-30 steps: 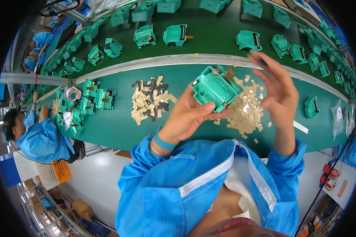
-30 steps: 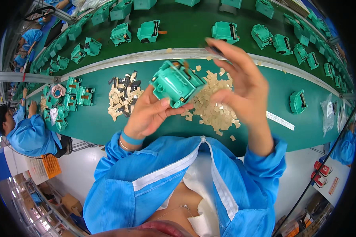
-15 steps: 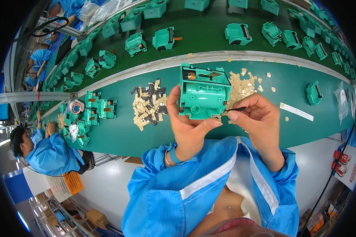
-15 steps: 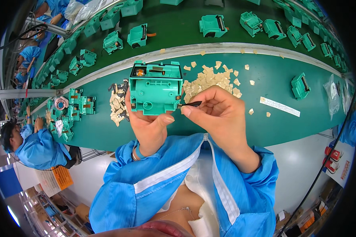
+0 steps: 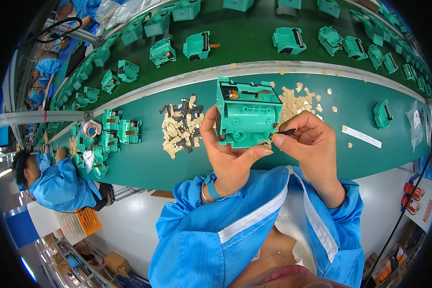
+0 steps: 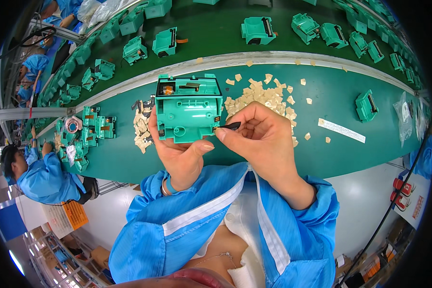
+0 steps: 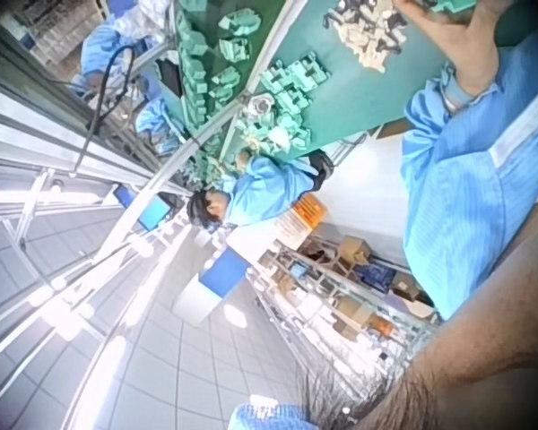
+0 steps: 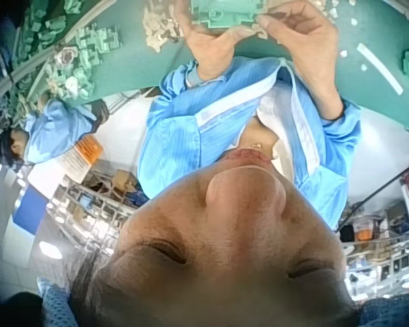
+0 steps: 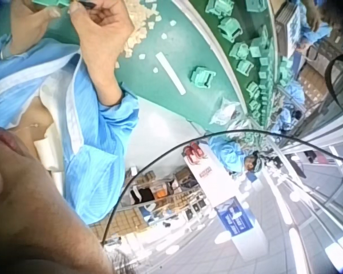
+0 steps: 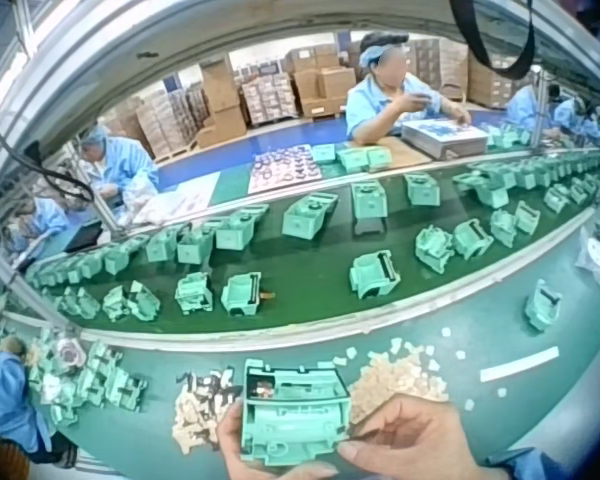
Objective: The person assembles small electronic components into green plastic housings by hand, inserting electronic circuit boards, metal clips, and component pieces into the housings.
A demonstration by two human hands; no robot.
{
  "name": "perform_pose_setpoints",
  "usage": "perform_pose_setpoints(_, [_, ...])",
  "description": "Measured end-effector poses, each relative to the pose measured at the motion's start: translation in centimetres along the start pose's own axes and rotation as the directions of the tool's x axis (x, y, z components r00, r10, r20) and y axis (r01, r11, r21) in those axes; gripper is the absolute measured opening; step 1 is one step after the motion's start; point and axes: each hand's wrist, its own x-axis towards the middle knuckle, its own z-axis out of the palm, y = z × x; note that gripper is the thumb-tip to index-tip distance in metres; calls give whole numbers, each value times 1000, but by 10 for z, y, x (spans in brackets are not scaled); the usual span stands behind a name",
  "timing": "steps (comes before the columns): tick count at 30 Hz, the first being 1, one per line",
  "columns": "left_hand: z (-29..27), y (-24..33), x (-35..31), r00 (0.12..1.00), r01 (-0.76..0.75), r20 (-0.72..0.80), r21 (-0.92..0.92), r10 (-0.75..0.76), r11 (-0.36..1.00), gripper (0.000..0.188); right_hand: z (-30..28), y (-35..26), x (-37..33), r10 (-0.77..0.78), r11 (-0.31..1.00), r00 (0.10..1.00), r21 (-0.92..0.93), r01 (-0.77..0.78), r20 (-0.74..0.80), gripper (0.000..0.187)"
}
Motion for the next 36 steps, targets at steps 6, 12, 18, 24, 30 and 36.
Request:
perform_pose_setpoints(6, [0, -1, 2, 999, -20, 31, 10, 20, 1000, 96, -2, -1, 0, 13, 1000, 1000, 26, -14, 9, 14])
perform_pose_setpoints(12, [2, -2, 2, 1000, -5, 25, 10, 5, 1000, 96, -4, -2, 1, 48, 999, 999, 6, -48, -3, 14])
perform_pose_setpoints(18, [5, -1, 0, 1000, 8, -1, 42, -8, 999, 96, -4, -2, 0, 18, 1000, 1000, -10, -18, -9, 13])
perform_pose_setpoints(24, [6, -5, 0, 997, -76, 26, 99, 74, 992, 97, -9, -4, 1, 48, 997, 999, -58, -48, 4, 14])
perform_pose_setpoints(30, [9, -6, 0, 997, -76, -1, 85, 76, 993, 97, -12, -5, 4, 81, 997, 997, -21, -81, 4, 14])
perform_pose_setpoints(36, [9, -2, 2, 1000, 0, -15, 24, 0, 1000, 95, -17, -5, 10, 187, 981, 981, 36, -189, 55, 17])
